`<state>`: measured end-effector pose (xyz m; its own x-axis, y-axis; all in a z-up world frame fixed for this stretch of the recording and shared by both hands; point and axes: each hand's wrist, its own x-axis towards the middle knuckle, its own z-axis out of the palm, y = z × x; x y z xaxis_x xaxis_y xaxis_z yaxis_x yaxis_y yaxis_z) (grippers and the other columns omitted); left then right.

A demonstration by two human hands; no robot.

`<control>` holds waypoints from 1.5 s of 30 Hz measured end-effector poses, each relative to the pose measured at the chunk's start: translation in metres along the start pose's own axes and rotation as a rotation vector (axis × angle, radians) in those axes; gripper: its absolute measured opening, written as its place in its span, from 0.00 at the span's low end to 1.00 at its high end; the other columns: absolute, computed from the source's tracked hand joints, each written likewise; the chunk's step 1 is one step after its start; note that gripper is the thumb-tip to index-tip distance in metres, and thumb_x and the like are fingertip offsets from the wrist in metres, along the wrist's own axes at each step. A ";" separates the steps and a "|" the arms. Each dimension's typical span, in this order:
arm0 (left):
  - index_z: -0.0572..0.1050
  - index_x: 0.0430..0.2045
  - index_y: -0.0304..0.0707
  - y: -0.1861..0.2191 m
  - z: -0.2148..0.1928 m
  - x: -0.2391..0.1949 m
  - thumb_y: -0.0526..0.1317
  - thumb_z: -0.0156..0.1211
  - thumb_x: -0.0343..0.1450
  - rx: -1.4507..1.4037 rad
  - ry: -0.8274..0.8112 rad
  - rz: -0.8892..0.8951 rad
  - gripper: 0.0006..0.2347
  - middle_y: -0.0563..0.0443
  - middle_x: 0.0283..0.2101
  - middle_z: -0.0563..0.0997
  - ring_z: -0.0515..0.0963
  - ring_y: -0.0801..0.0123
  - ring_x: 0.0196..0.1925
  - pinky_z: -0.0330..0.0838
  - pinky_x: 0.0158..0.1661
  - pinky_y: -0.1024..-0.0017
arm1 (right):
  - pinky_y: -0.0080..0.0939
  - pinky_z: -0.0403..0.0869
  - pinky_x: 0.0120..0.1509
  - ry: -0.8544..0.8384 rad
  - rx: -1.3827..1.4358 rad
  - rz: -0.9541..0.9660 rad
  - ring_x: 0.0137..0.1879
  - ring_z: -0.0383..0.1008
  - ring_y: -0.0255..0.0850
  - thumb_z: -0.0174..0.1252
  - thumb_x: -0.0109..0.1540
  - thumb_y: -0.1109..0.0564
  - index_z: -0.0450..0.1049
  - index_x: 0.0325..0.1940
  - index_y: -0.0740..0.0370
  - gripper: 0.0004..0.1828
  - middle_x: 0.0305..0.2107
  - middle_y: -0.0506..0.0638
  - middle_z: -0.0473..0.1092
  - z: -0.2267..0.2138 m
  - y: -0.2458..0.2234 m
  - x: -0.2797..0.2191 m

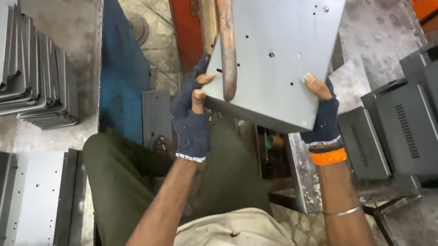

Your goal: The person spot welds and hammers metal components to assemble industrial enclosures.

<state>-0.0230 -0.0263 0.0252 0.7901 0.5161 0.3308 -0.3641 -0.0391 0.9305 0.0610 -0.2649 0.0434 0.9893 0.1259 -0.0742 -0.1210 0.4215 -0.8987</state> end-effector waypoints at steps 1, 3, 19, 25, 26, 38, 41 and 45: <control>0.80 0.48 0.32 0.000 -0.001 0.000 0.57 0.52 0.78 -0.001 -0.012 -0.024 0.24 0.55 0.46 0.83 0.77 0.74 0.48 0.71 0.52 0.72 | 0.45 0.79 0.51 -0.012 0.010 -0.001 0.46 0.78 0.46 0.62 0.59 0.48 0.68 0.60 0.67 0.29 0.43 0.56 0.72 -0.001 0.000 0.000; 0.81 0.47 0.32 -0.005 -0.002 -0.001 0.58 0.52 0.77 -0.004 -0.026 -0.040 0.24 0.55 0.46 0.83 0.77 0.74 0.49 0.71 0.51 0.72 | 0.46 0.79 0.51 -0.026 0.023 -0.009 0.47 0.78 0.47 0.61 0.59 0.48 0.67 0.62 0.68 0.31 0.44 0.57 0.72 0.003 -0.003 -0.001; 0.68 0.66 0.32 0.003 0.015 -0.012 0.24 0.58 0.73 -0.031 -0.163 0.137 0.23 0.46 0.68 0.74 0.73 0.71 0.65 0.72 0.58 0.72 | 0.44 0.79 0.46 0.014 0.001 0.034 0.40 0.79 0.46 0.63 0.57 0.49 0.75 0.48 0.67 0.21 0.37 0.56 0.75 -0.035 -0.006 0.057; 0.65 0.69 0.32 0.011 0.019 -0.013 0.21 0.55 0.71 -0.046 -0.188 0.120 0.27 0.46 0.74 0.66 0.70 0.73 0.68 0.81 0.55 0.71 | 0.44 0.79 0.47 -0.026 0.009 0.134 0.40 0.79 0.46 0.62 0.58 0.50 0.76 0.46 0.65 0.19 0.36 0.54 0.77 -0.038 -0.011 0.065; 0.65 0.69 0.32 0.011 0.021 -0.014 0.20 0.56 0.71 -0.059 -0.185 0.136 0.28 0.46 0.75 0.65 0.67 0.71 0.70 0.81 0.56 0.69 | 0.44 0.80 0.48 -0.025 0.018 0.149 0.41 0.80 0.46 0.61 0.57 0.50 0.76 0.46 0.64 0.19 0.36 0.54 0.77 -0.037 -0.012 0.062; 0.61 0.71 0.31 -0.002 -0.004 -0.003 0.25 0.63 0.69 -0.234 -0.135 -0.129 0.32 0.40 0.58 0.79 0.79 0.65 0.57 0.72 0.58 0.70 | 0.47 0.79 0.49 0.016 0.070 0.082 0.43 0.78 0.49 0.62 0.60 0.50 0.71 0.53 0.70 0.24 0.41 0.60 0.74 -0.029 0.000 0.039; 0.62 0.70 0.33 0.001 -0.027 0.006 0.27 0.64 0.68 -0.139 -0.139 -0.243 0.31 0.41 0.43 0.80 0.79 0.66 0.44 0.76 0.48 0.70 | 0.45 0.80 0.53 -0.085 0.117 -0.010 0.48 0.79 0.47 0.61 0.56 0.52 0.71 0.60 0.69 0.30 0.46 0.58 0.75 -0.001 0.004 0.036; 0.62 0.69 0.34 -0.026 -0.039 0.017 0.27 0.65 0.69 -0.143 -0.178 -0.219 0.31 0.44 0.42 0.80 0.78 0.68 0.43 0.74 0.48 0.72 | 0.48 0.78 0.51 -0.134 0.144 0.010 0.47 0.77 0.50 0.61 0.61 0.51 0.67 0.63 0.74 0.31 0.44 0.61 0.73 0.015 0.003 0.037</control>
<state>-0.0190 0.0171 0.0004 0.9268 0.3402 0.1590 -0.2312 0.1833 0.9555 0.0957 -0.2461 0.0446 0.9694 0.2448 -0.0160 -0.1506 0.5425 -0.8265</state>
